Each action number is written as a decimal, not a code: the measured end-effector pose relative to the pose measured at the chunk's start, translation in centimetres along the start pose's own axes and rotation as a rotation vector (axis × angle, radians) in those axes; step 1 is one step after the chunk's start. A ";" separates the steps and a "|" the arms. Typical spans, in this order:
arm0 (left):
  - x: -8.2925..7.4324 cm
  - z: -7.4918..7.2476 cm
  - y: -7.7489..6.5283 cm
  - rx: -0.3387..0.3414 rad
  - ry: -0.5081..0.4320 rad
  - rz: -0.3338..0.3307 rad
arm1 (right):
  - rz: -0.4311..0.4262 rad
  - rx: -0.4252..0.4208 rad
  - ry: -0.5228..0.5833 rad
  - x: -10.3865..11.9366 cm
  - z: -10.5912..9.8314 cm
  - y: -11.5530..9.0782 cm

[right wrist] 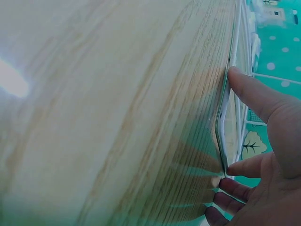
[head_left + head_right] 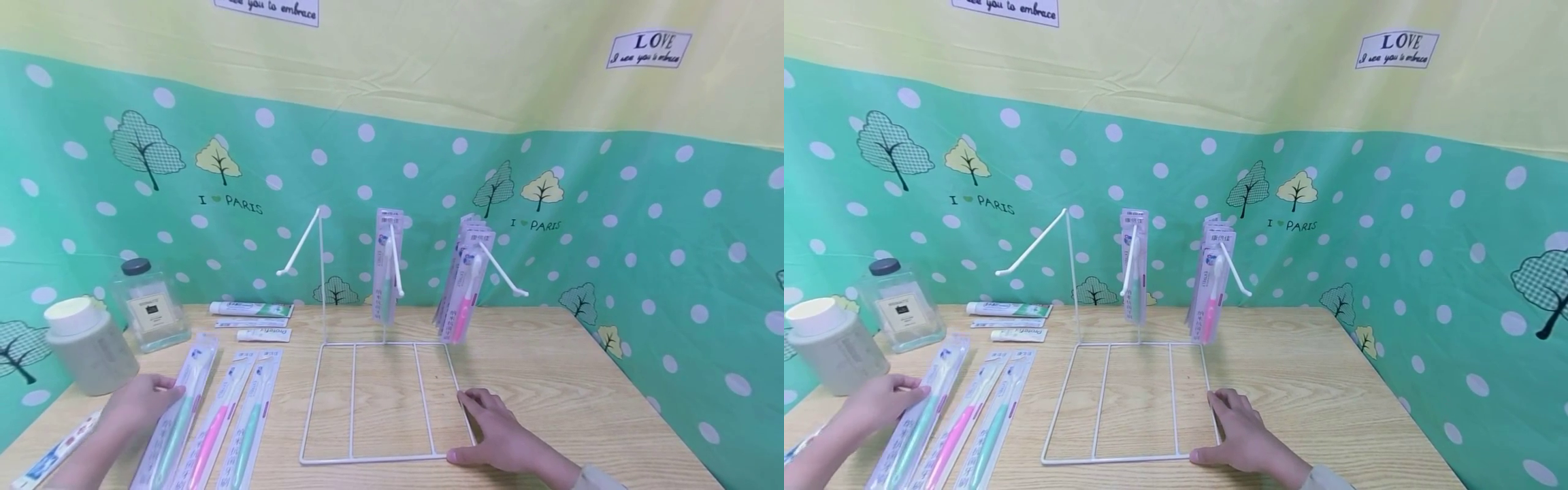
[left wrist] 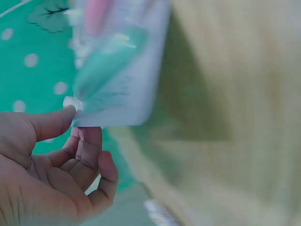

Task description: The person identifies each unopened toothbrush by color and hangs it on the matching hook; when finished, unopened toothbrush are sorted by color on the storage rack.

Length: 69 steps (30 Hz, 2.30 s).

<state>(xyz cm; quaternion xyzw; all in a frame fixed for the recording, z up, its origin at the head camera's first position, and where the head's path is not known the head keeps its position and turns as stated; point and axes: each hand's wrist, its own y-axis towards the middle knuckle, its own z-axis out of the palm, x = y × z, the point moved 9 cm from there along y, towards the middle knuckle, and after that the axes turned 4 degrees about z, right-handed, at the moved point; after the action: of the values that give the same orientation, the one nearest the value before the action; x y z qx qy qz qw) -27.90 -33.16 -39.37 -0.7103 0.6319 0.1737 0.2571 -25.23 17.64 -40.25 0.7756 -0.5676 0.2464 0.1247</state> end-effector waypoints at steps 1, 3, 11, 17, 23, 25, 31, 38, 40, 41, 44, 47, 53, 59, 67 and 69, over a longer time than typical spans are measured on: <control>-0.8 -0.4 -0.1 -0.015 0.009 0.028 | -0.001 0.000 -0.002 0.0 0.0 0.0; -2.5 -1.2 -0.3 -0.042 0.020 0.076 | -0.002 0.001 -0.002 -0.1 0.0 0.0; -9.8 -3.0 -2.5 -0.215 0.122 0.280 | -0.004 0.005 0.004 -0.1 0.0 0.0; -14.8 -1.8 -4.1 -0.261 0.058 0.386 | -0.007 0.003 0.001 -0.1 0.0 0.0; -19.1 0.2 -5.3 -0.251 -0.026 0.454 | 0.003 0.011 0.002 -0.2 0.1 0.0; -20.3 0.9 -5.6 -0.242 -0.059 0.468 | 0.002 0.013 0.006 -0.2 0.1 0.0; -23.1 3.2 -6.2 -0.228 -0.155 0.487 | -0.012 0.005 0.005 0.0 0.0 -0.1; -25.9 5.7 -7.5 -0.228 -0.250 0.576 | -0.006 0.003 0.000 -0.2 0.1 0.0; -26.7 6.0 -8.3 -0.240 -0.261 0.641 | -0.004 0.004 -0.002 -0.2 0.2 0.0; -27.1 6.1 -8.6 -0.243 -0.268 0.669 | -0.006 0.002 0.001 -0.2 0.2 0.0; -28.0 6.4 -9.8 -0.243 -0.310 0.760 | -0.004 -0.003 -0.007 -0.3 0.2 0.0; -28.9 6.5 -10.7 -0.237 -0.376 0.833 | -0.003 -0.012 -0.014 -0.3 0.1 0.0; -30.3 5.4 -12.3 -0.304 -0.439 0.919 | 0.003 -0.012 -0.020 -0.5 0.1 0.0; -30.5 5.2 -12.2 -0.262 -0.534 0.809 | 0.011 -0.011 -0.019 -0.6 0.3 0.0; -30.0 5.8 -11.1 -0.225 -0.589 0.682 | 0.013 -0.010 -0.018 -0.6 0.2 0.0; -29.8 5.9 -10.5 -0.232 -0.593 0.657 | 0.011 -0.010 -0.018 -0.6 0.2 0.0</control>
<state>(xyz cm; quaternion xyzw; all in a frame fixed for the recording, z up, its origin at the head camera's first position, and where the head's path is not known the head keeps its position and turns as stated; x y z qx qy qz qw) -21.26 -4.89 -25.55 -0.4158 0.6992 0.5116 0.2767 -25.32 18.03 -40.72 0.7741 -0.5740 0.2372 0.1224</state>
